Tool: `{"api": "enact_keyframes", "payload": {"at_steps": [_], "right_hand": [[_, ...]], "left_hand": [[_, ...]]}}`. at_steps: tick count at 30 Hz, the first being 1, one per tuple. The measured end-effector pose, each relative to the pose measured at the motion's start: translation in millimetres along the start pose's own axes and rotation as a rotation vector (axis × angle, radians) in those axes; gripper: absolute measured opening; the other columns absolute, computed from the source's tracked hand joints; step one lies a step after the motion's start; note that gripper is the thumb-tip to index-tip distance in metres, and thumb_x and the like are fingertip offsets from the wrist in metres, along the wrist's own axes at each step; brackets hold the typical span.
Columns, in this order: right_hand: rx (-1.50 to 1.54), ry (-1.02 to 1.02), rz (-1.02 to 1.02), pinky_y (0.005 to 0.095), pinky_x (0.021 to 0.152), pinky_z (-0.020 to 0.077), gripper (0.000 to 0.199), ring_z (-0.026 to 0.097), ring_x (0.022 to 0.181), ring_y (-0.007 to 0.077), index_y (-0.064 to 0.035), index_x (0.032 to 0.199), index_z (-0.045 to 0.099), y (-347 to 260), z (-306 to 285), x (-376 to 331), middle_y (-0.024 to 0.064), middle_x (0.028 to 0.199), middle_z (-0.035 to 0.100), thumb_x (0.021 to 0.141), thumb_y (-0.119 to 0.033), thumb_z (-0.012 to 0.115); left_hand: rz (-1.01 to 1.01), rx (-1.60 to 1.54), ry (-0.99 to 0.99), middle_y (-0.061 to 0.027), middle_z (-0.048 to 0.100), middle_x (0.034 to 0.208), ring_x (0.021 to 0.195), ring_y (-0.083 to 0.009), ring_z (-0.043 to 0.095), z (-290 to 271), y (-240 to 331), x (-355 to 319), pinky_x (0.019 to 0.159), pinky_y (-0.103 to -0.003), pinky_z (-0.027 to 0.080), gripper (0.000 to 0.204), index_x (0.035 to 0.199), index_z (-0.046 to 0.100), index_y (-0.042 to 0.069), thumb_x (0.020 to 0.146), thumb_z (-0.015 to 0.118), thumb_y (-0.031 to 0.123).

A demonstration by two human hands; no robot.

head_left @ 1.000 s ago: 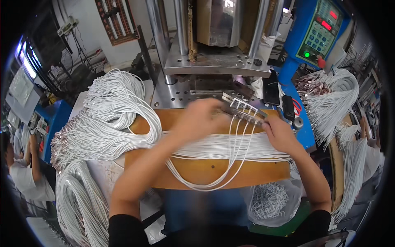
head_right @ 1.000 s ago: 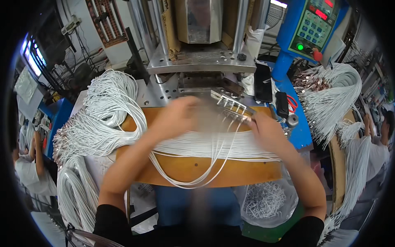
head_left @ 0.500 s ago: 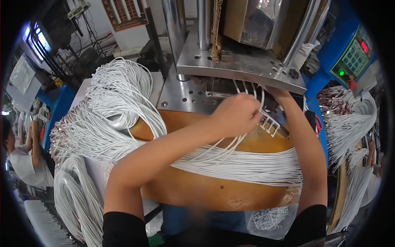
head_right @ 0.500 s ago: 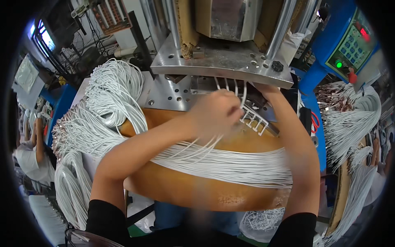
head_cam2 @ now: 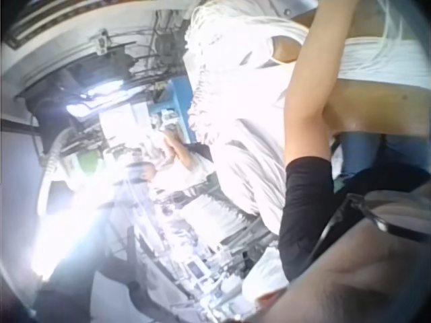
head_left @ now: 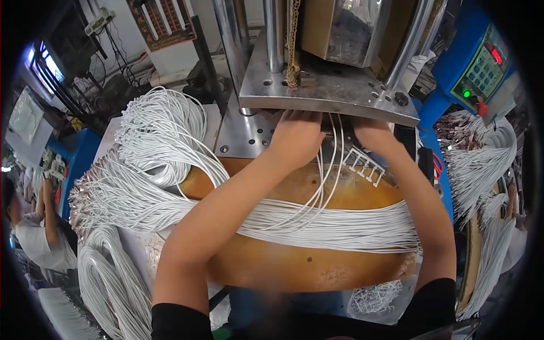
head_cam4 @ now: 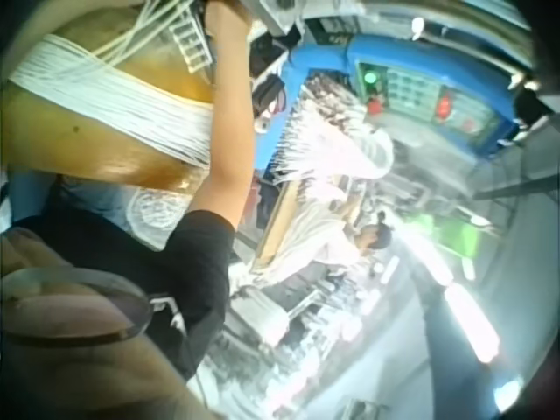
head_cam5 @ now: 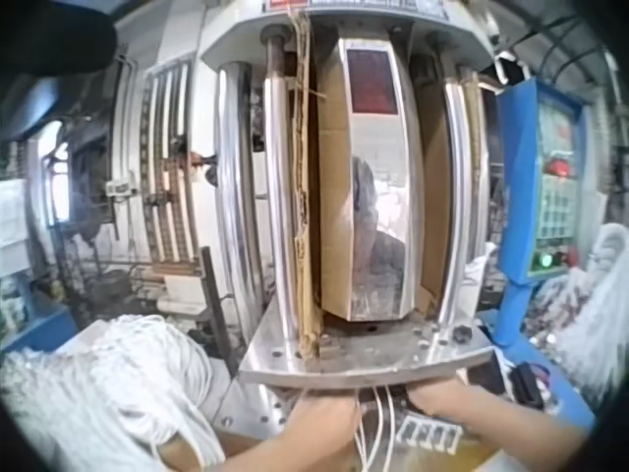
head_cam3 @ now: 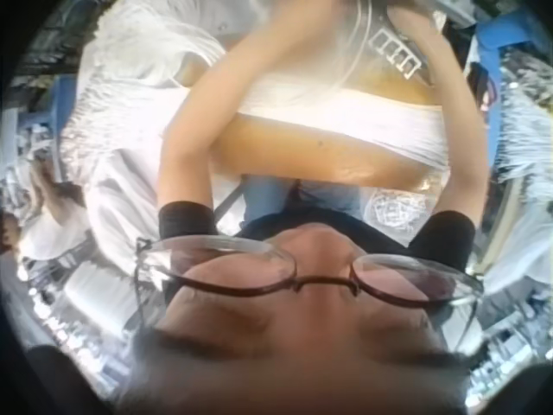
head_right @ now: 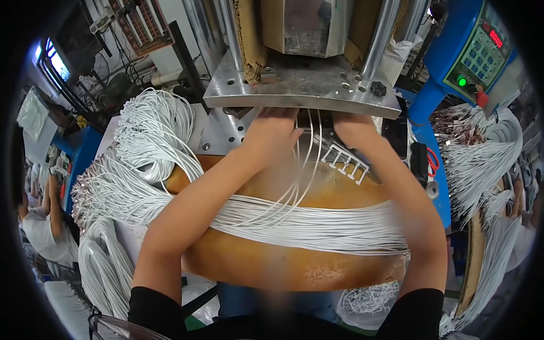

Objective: The person inserts cable connectors into a metal fixture, places them into a molding machine to mold the ends, removes the cables, and trims excess plastic using scissors.

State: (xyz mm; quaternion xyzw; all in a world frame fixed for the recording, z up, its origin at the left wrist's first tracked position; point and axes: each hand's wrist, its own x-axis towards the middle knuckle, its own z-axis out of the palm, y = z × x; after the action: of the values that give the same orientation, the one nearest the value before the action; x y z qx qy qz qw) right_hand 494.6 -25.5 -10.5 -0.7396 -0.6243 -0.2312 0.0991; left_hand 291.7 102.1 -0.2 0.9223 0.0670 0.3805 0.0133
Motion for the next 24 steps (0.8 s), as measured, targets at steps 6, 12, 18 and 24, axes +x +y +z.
{"api": "enact_keyframes", "payload": {"at_steps": [6,12,18,24], "right_hand": [[0.173,-0.004,-0.142,0.0456,0.101,0.0376,0.038,0.049,0.115,0.0425,0.0002,0.123,0.051,-49,-35,14,0.0261,0.119,0.054,0.089,-0.017,0.050],[0.055,-0.120,-0.160,0.0436,0.097,0.0415,0.032,0.052,0.113,0.0379,-0.0039,0.116,0.056,-40,-15,25,0.0214,0.118,0.057,0.088,-0.017,0.049],[0.213,-0.050,-0.057,0.0423,0.098,0.0416,0.040,0.053,0.111,0.0406,-0.0026,0.123,0.054,-47,-53,-9,0.0223,0.120,0.057,0.083,-0.008,0.053],[0.528,-0.245,-0.079,0.0504,0.106,0.0329,0.063,0.045,0.125,0.0397,-0.0007,0.133,0.046,-117,-164,-182,0.0217,0.134,0.048,0.077,-0.020,0.069]], "left_hand": [[-0.101,-0.052,-0.219,-0.0242,0.050,0.129,0.119,-0.0399,0.048,-1,-2,12,0.104,-0.047,0.035,0.051,0.129,0.046,-0.002,0.088,0.055,0.028],[-0.050,-0.068,-0.088,-0.0228,0.061,0.107,0.099,-0.0381,0.059,0,-5,19,0.089,-0.046,0.047,0.037,0.106,0.059,-0.004,0.085,0.054,0.026],[-0.053,-0.105,-0.435,-0.0201,0.061,0.109,0.101,-0.0356,0.058,-53,41,3,0.092,-0.044,0.044,0.033,0.104,0.059,-0.001,0.085,0.057,0.026],[0.126,-0.277,-0.566,-0.0202,0.042,0.140,0.129,-0.0371,0.041,-191,64,-144,0.106,-0.052,0.032,0.058,0.128,0.052,0.006,0.078,0.067,0.032]]}}
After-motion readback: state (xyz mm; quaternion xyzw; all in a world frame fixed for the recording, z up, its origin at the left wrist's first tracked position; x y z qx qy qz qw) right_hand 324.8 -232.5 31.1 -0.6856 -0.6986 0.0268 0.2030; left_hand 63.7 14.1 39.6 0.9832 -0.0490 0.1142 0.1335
